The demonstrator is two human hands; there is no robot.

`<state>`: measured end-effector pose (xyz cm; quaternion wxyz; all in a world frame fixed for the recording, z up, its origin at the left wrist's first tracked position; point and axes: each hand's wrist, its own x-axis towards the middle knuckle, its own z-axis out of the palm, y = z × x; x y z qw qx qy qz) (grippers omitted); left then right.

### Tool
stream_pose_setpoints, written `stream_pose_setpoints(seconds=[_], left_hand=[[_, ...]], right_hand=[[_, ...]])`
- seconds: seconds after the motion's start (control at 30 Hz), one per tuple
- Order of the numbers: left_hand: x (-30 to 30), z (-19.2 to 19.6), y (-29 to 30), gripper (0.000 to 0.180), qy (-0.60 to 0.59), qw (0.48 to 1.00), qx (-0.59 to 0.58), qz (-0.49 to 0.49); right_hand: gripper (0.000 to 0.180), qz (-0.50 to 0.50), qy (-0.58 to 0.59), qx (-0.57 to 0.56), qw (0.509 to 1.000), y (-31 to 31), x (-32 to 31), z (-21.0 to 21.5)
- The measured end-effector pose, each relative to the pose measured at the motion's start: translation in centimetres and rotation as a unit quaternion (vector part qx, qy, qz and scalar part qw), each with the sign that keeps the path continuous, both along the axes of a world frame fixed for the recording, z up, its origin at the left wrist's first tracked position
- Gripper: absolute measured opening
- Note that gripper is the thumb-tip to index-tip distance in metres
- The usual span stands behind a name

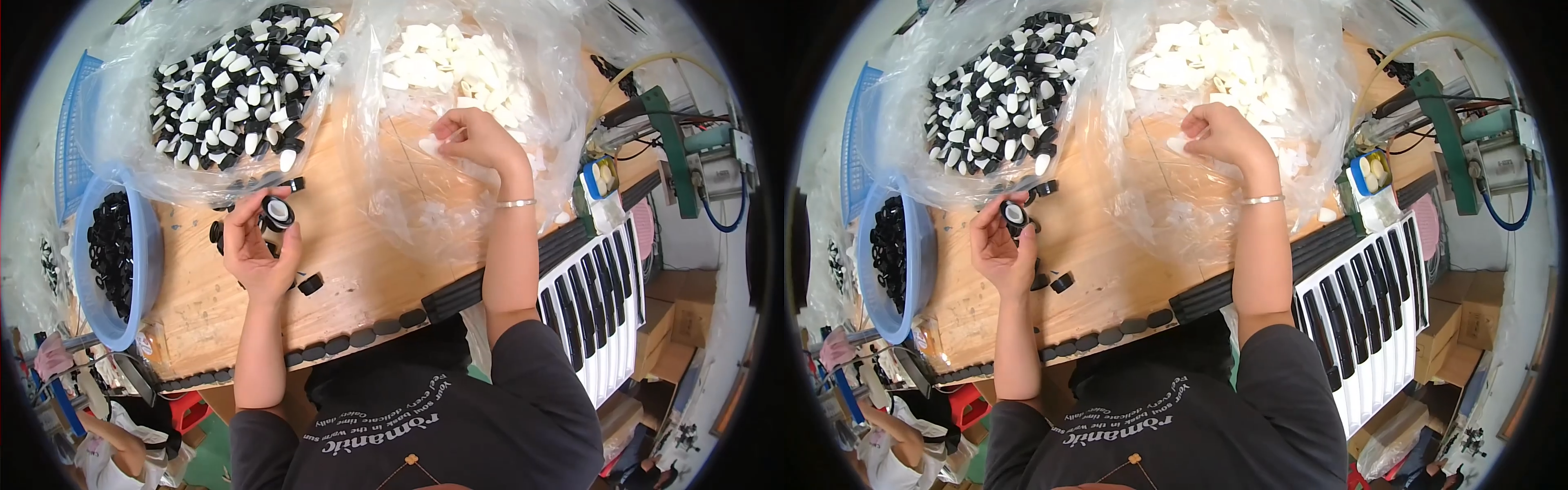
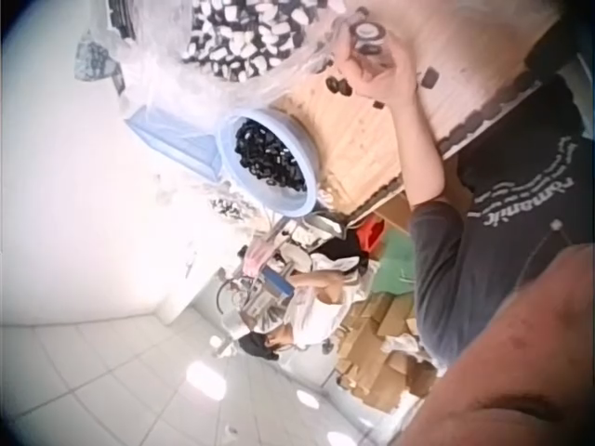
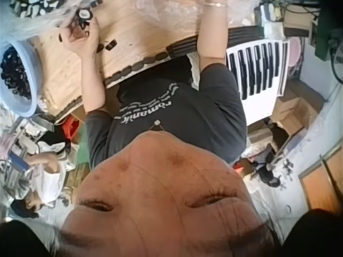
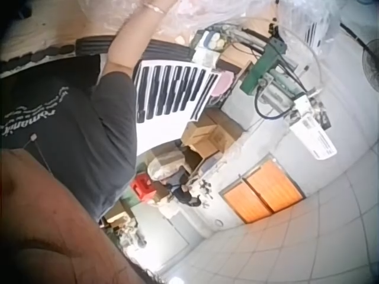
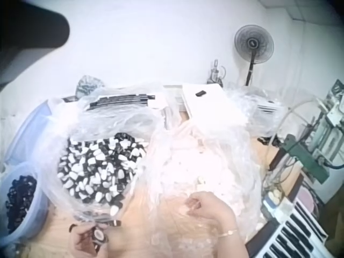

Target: Assemble keyboard keys by inserting white caps into black key bases.

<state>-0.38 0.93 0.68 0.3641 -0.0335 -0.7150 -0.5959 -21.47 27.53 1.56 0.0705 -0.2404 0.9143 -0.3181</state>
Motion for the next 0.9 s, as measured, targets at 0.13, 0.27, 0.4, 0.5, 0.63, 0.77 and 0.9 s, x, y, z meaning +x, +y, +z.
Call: stream_pose_setpoints(seconds=[0.13, 0.27, 0.4, 0.5, 0.63, 0.77, 0.9], left_hand=[[-0.1, 0.3, 0.1, 0.049, -0.012, 1.000, -0.008, -0.003], [0.1, 0.2, -0.2, 0.049, -0.020, 1.000, -0.021, -0.010], [-0.1, 0.0, -0.1, 0.047, -0.037, 0.996, -0.066, -0.044], [0.5, -0.3, -0.5, 0.048, -0.021, 0.994, -0.097, -0.035], [0.4, -0.4, -0.7, 0.048, -0.025, 0.994, -0.107, -0.018], [0.1, 0.2, -0.4, 0.046, -0.023, 0.993, -0.110, -0.021], [0.1, 0.6, 0.3, 0.045, -0.036, 0.994, -0.103, -0.004]], right_hand=[[0.016, -0.116, 0.069, 0.049, 0.990, 2.5, -1.2, 0.5], [0.021, -0.220, 0.072, 0.105, 0.967, 4.4, 0.4, 1.6], [0.035, -0.175, 0.076, 0.257, 0.948, 5.4, 1.5, -3.0], [0.038, -0.091, 0.128, 0.071, 0.985, 1.3, 5.4, -1.1], [0.042, -0.143, 0.195, -0.075, 0.967, 5.4, 5.0, -0.3], [0.033, -0.141, 0.041, 0.090, 0.985, 10.3, 4.8, -0.9], [0.025, -0.206, 0.154, 0.107, 0.960, 10.1, 5.2, -1.3]])
